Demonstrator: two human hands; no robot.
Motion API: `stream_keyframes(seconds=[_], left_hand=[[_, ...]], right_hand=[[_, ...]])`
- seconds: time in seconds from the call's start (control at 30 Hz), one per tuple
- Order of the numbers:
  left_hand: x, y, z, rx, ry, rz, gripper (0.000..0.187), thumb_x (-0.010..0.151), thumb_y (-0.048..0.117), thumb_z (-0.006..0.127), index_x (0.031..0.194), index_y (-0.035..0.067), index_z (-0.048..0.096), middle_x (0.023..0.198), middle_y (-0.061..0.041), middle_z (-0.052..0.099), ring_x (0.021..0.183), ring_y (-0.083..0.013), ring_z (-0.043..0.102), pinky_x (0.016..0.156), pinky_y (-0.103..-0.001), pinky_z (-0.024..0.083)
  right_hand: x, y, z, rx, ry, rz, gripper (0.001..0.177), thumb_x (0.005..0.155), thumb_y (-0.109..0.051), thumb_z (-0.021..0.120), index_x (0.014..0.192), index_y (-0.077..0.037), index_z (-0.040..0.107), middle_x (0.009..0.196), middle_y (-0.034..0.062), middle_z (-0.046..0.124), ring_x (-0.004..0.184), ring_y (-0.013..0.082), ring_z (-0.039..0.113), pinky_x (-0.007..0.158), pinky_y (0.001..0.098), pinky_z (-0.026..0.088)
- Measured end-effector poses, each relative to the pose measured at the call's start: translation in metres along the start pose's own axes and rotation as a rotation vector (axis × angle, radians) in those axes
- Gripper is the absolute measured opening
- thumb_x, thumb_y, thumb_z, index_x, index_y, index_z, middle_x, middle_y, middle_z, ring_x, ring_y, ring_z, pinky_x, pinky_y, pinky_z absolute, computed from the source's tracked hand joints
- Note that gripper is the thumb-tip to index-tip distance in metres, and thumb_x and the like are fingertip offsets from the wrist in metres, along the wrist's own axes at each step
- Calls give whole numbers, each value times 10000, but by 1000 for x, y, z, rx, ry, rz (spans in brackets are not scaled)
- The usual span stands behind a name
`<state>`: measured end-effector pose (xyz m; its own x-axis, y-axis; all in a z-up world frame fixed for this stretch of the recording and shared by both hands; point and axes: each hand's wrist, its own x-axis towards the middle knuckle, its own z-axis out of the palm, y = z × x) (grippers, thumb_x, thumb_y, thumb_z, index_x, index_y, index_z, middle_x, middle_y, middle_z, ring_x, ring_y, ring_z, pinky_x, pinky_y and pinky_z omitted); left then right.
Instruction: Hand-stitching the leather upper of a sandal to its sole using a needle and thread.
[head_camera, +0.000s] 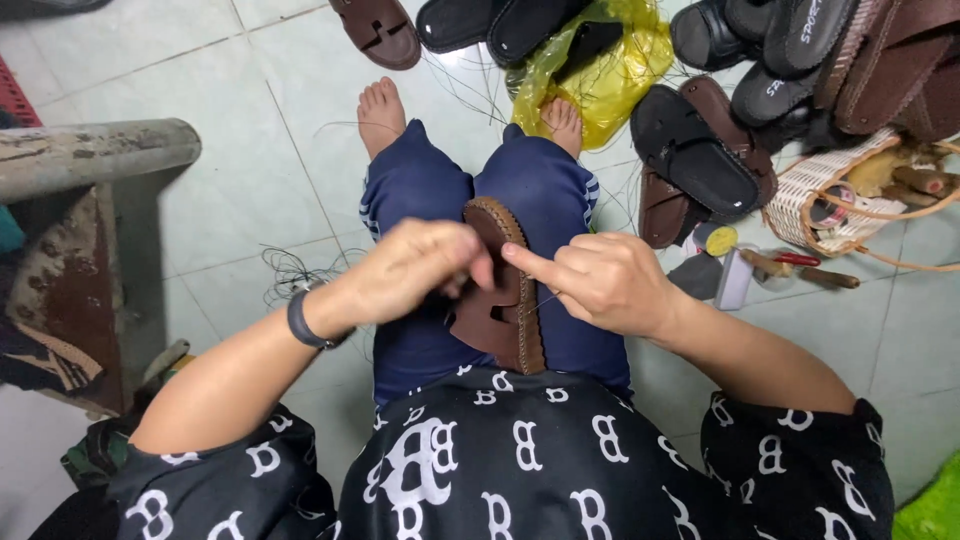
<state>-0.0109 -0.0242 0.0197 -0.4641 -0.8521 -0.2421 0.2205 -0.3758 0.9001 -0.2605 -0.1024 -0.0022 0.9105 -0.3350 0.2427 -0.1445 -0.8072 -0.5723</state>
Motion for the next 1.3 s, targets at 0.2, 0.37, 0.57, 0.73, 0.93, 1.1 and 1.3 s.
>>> stream_keyframes(seconds=[0.2, 0.37, 0.57, 0.73, 0.93, 1.1, 1.3], left_hand=[[11, 0, -11, 294, 271, 68, 419, 1016, 168, 392, 735, 47, 678, 610, -102, 627, 601, -194, 603, 618, -323, 520], [31, -22, -43, 434, 454, 160, 516, 1048, 224, 399, 593, 92, 606, 441, 3, 525, 412, -120, 452, 458, -228, 414], [25, 11, -61, 497, 438, -179, 476, 1061, 273, 356, 687, 79, 578, 533, -92, 503, 585, -190, 478, 541, -314, 378], [6, 18, -11, 1185, 413, 171, 424, 842, 348, 681, 1019, 6, 506, 1083, -187, 480, 987, -360, 452, 830, -467, 378], [8, -48, 43, 985, 420, 172, 418, 792, 349, 728, 1028, 54, 548, 1049, -130, 545, 1077, -359, 528, 1038, -500, 357], [23, -58, 47, 849, 472, 178, 475, 755, 359, 777, 1058, 62, 564, 1021, -121, 531, 1037, -368, 554, 1000, -508, 403], [40, -62, 42, 964, 527, 260, 673, 643, 554, 735, 1037, 40, 551, 926, -123, 509, 973, -355, 560, 1045, -520, 356]], right_hand=[[4, 11, 5, 35, -81, 7, 398, 896, -63, 479, 1261, -123, 625, 536, -9, 468, 495, 158, 520, 454, 285, 491], [3, 17, 17, 25, -16, -28, 405, 902, -82, 447, 1266, -108, 623, 539, -9, 440, 493, 154, 510, 457, 274, 474], [-7, 14, 0, 73, -47, 61, 439, 933, -208, 559, 1359, -103, 535, 611, -3, 466, 509, 178, 527, 445, 290, 464], [-26, 1, -4, -29, -118, 93, 405, 906, -4, 532, 1291, -124, 559, 893, 64, 505, 661, 181, 523, 498, 289, 422], [-35, -3, -9, -191, -150, 167, 391, 910, -133, 485, 1265, -246, 602, 922, -7, 527, 701, 156, 593, 560, 264, 505], [-35, -10, -11, -330, -172, 206, 398, 893, -130, 494, 1242, -283, 609, 820, -33, 512, 628, 129, 543, 492, 226, 473], [-33, -8, 36, -332, -12, 250, 226, 884, -155, 499, 1097, -134, 570, 787, -32, 448, 617, 146, 549, 443, 255, 445]])
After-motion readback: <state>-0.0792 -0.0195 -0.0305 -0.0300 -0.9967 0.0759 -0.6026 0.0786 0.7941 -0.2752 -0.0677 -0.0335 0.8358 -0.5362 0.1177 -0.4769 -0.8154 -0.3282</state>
